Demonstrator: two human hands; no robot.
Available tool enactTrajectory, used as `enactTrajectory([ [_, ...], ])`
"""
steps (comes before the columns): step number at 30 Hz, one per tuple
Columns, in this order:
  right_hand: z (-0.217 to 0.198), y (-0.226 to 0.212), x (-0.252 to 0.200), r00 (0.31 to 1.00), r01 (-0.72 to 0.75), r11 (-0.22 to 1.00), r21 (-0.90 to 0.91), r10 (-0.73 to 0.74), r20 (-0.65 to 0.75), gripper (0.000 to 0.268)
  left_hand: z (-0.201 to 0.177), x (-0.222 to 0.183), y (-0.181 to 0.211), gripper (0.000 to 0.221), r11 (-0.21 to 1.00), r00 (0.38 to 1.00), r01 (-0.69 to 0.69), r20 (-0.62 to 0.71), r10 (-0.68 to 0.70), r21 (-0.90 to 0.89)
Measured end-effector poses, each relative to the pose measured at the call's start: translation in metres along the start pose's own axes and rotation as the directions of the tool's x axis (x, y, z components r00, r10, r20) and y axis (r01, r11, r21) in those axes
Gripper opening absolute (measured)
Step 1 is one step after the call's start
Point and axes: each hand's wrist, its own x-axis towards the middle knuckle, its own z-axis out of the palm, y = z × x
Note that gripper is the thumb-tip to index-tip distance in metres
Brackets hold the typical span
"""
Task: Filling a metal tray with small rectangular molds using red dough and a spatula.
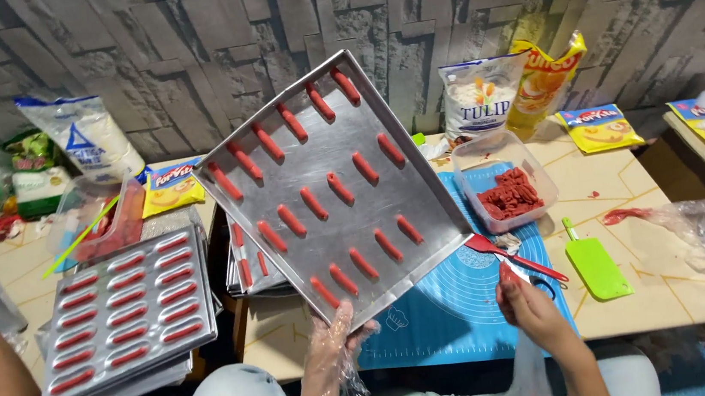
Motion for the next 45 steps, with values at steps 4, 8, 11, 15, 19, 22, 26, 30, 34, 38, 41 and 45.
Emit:
enactTrajectory([
  [4, -0.008, -0.060, 0.008, 0.988, 0.146, 0.978, -0.150, -0.151, -0.028, 0.052, -0.004, 0.004, -0.005, 0.057, 0.998, 0.998, 0.044, -0.042, -0.042, 0.038],
  [8, -0.005, -0.132, 0.012, 0.995, 0.084, 0.886, -0.456, -0.098, -0.008, 0.051, -0.004, 0.007, -0.012, 0.068, 0.994, 0.987, 0.109, -0.120, -0.105, 0.026],
  [11, -0.003, -0.138, 0.035, 0.993, 0.118, 0.739, -0.663, -0.098, 0.068, 0.043, 0.008, 0.004, -0.007, 0.074, 0.990, 0.976, 0.141, -0.168, -0.139, -0.001],
  [15, 0.006, -0.146, 0.058, 0.968, 0.248, 0.569, -0.784, -0.188, 0.169, 0.038, 0.013, 0.003, -0.006, 0.093, 0.539, 0.947, 0.315, -0.295, -0.126, 0.781],
  [19, 0.012, -0.138, 0.078, 0.981, 0.195, 0.518, -0.833, -0.093, 0.172, 0.044, 0.021, 0.002, -0.006, 0.054, 0.902, 0.928, 0.318, -0.290, -0.233, 0.292],
  [22, 0.013, -0.129, 0.089, 0.981, 0.191, 0.459, -0.868, -0.055, 0.186, 0.048, 0.020, 0.007, -0.015, 0.060, 0.820, 0.941, 0.301, -0.288, -0.175, 0.486],
  [26, 0.013, -0.131, 0.090, 0.980, 0.191, 0.434, -0.880, -0.028, 0.199, 0.044, 0.011, 0.016, -0.028, 0.076, 0.954, 0.972, 0.212, -0.147, -0.184, 0.213],
  [30, 0.008, -0.136, 0.081, 0.959, 0.283, 0.600, -0.748, -0.160, 0.235, 0.022, 0.023, 0.003, -0.015, 0.072, 0.979, 0.977, 0.201, -0.076, -0.199, 0.020],
  [34, 0.009, -0.160, 0.067, 0.921, 0.388, 0.664, -0.638, -0.290, 0.258, 0.028, 0.018, 0.002, -0.015, 0.058, 0.979, 0.973, 0.205, -0.107, -0.205, -0.012],
  [38, 0.007, -0.149, 0.077, 0.968, 0.249, 0.667, -0.702, -0.143, 0.207, 0.024, 0.009, 0.009, -0.027, 0.071, 0.974, 0.967, 0.215, -0.123, -0.221, -0.066],
  [41, 0.014, -0.144, 0.086, 0.968, 0.250, 0.611, -0.751, -0.133, 0.213, 0.040, 0.006, 0.011, -0.032, 0.072, 0.972, 0.970, 0.209, -0.104, -0.220, -0.106],
  [45, 0.024, -0.158, 0.091, 0.985, 0.160, 0.410, -0.898, -0.004, 0.174, 0.051, 0.015, 0.005, -0.022, 0.066, 0.971, 0.965, 0.225, -0.119, -0.234, -0.080],
])
